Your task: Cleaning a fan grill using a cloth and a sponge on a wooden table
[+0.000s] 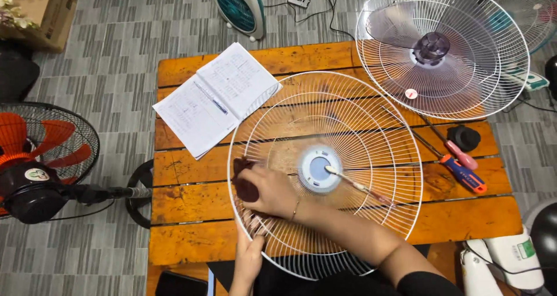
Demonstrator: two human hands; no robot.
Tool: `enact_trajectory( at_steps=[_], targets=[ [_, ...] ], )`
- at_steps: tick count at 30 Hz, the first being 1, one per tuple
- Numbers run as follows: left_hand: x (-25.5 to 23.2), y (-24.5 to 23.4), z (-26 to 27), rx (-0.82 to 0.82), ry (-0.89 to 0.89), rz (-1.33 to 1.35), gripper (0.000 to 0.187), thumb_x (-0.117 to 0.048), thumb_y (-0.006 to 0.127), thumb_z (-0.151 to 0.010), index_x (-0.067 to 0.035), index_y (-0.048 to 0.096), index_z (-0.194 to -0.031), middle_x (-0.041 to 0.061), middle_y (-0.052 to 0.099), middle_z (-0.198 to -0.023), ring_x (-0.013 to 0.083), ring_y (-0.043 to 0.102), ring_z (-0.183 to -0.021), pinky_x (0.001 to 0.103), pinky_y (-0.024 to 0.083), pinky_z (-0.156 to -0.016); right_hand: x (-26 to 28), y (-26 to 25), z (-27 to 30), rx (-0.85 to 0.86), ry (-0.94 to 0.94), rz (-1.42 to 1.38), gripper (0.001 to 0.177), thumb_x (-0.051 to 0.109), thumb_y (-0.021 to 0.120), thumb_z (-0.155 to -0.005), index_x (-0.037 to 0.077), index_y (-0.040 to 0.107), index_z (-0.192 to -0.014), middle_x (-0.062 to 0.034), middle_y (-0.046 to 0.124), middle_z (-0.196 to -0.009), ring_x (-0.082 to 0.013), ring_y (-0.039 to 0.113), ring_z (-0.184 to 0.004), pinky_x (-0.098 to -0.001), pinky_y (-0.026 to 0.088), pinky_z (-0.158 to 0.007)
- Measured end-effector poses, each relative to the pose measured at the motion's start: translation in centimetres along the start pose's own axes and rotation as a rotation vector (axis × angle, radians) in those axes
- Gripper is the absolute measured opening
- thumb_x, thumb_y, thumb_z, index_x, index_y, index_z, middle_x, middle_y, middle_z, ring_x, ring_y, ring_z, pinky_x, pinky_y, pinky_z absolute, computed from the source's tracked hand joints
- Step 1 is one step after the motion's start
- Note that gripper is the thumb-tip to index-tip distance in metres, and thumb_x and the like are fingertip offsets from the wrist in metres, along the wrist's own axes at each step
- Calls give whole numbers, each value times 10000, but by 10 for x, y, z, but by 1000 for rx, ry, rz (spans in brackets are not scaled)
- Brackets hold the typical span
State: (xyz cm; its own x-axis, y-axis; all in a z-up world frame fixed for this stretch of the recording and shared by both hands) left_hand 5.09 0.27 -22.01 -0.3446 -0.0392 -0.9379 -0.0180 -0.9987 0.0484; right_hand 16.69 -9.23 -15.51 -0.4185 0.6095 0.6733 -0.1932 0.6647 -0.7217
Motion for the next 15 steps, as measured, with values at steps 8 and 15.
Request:
enact_trajectory(
  at_steps=[8, 15],
  targets=[
    [-5, -47, -25, -165, -74, 509, 1059, 189, 420, -697, -224, 182, -1644, 235, 407, -1604, 468, 506, -1368, 579, 477, -1033, -106, -147, 5, 13, 170, -295, 505, 259, 727, -790, 192, 615, -1278, -23, 709, -1274, -203, 671, -1160, -377, 493, -1017],
    [14, -65, -40, -181, -35, 498, 859, 36, 411, -840, -160, 196, -1649, 285, 427, -1564, 508, 548, -1291, 563, 457, -1034, -141, -316, 12, 500, 797, 424, 1000, 676, 753, -648, 167, 462, -1459, -121, 561, -1459, -358, 573, -1299, -454, 415, -1149]
  ],
)
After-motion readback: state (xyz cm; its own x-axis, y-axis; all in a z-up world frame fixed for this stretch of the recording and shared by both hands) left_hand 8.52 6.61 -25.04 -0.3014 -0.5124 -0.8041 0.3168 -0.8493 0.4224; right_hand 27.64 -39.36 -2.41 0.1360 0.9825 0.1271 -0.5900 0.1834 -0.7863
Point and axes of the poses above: each hand's wrist, its own z-axis away from the middle knuckle, its own y-axis out of the palm, x = y × z, the point moved 9 cm from there along -z, towards the middle knuckle
